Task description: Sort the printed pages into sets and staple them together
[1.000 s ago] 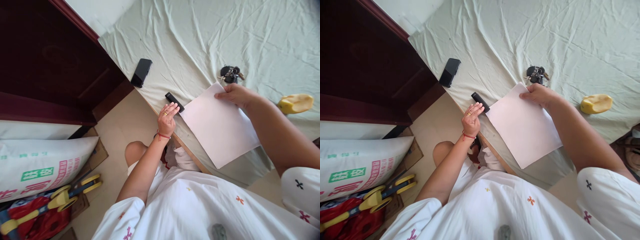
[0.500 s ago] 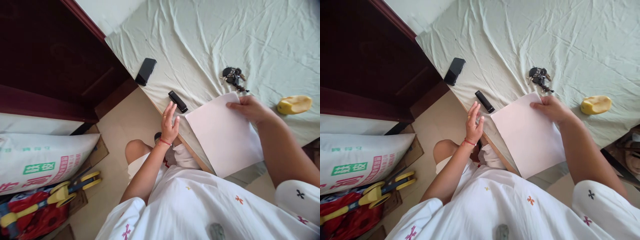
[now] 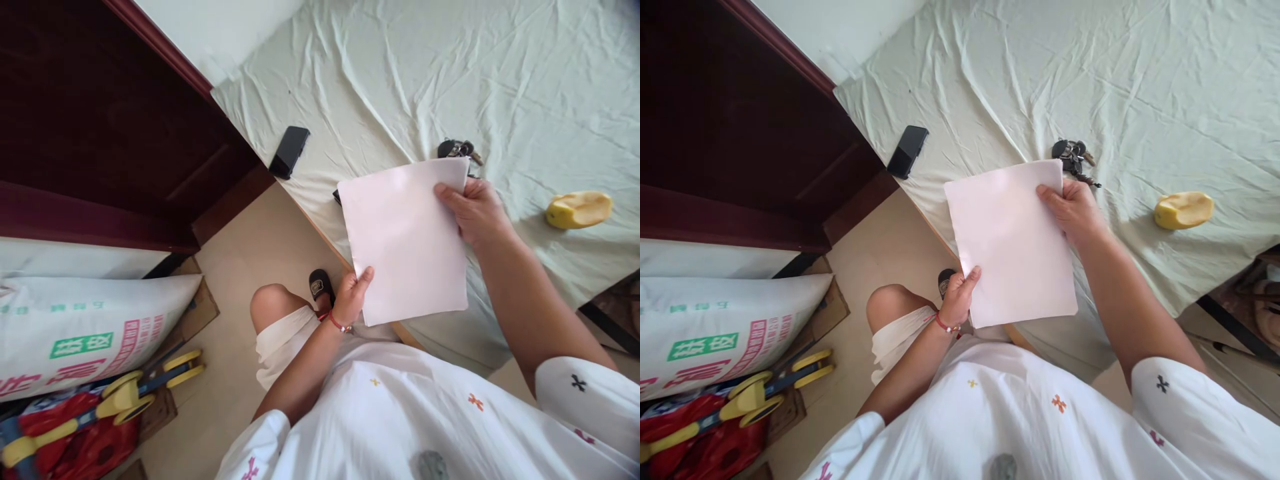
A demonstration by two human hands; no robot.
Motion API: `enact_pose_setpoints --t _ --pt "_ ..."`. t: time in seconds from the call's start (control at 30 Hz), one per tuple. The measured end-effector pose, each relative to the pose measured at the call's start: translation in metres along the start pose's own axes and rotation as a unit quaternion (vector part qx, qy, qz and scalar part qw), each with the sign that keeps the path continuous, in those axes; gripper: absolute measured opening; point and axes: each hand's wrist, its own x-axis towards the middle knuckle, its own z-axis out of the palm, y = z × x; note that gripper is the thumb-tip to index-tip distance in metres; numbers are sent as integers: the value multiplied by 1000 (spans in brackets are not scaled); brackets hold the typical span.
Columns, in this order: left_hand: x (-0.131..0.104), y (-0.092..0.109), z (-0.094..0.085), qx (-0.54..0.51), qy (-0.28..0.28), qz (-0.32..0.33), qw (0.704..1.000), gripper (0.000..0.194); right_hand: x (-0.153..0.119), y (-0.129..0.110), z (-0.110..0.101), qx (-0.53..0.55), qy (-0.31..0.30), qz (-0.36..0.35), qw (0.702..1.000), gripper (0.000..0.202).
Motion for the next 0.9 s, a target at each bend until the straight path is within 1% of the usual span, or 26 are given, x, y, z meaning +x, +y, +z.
enact_pose_setpoints --t 0.07,0.1,0.13,0.17,0.23,0.3,0.33,0.37,0.43,0.47,0.53,0.6,0.67,0.73,0.8,0.83,0.87,0.9 --pt "3 -1 -2 25 24 -12 999 57 1 3 1 -48 7 -30 998 18" --pt "4 -2 -3 32 36 -13 999 58 1 5 -2 -88 23 -64 994 17" --pt "6 -2 -4 34 46 -12 998 59 1 7 -8 -134 50 -107 984 19" --pt "8 -2 -5 31 55 -11 998 60 0 10 -17 -181 87 -156 967 22" --pt "10 -2 -5 23 68 -13 997 62 -2 18 -45 -265 184 -239 916 33" --pt "12 -2 -5 25 76 -22 997 63 -5 31 -83 -338 293 -290 846 42" --pt "13 -2 -5 29 80 -26 996 63 -8 39 -103 -374 353 -302 802 49" --pt "13 -1 -5 33 83 -28 996 63 -11 47 -122 -408 387 -302 770 59" --pt "14 -1 -6 36 85 -31 995 63 -19 63 -153 -467 421 -265 730 86" --pt "14 -1 -6 36 84 -32 995 63 -24 70 -165 -488 419 -239 727 97" --pt "14 -1 -6 34 79 -32 996 63 -32 80 -180 -511 417 -193 726 104" --pt "14 -1 -5 37 74 -28 996 63 -35 83 -187 -516 415 -153 734 107" --pt "13 -1 -5 43 74 -21 996 65 -32 81 -190 -518 406 -102 746 111" --pt "13 -1 -4 49 76 -20 996 66 -26 77 -191 -533 377 -63 755 105" --pt "13 -2 -4 47 74 -23 996 67 -21 72 -192 -558 346 -60 752 91" --pt "13 -2 -4 44 71 -25 996 67 -21 71 -193 -567 335 -63 750 88" --pt "14 -3 -5 39 67 -25 997 67 -21 70 -195 -568 333 -57 750 90" --pt "14 -4 -5 34 65 -24 997 66 -23 69 -197 -563 342 -41 751 96"
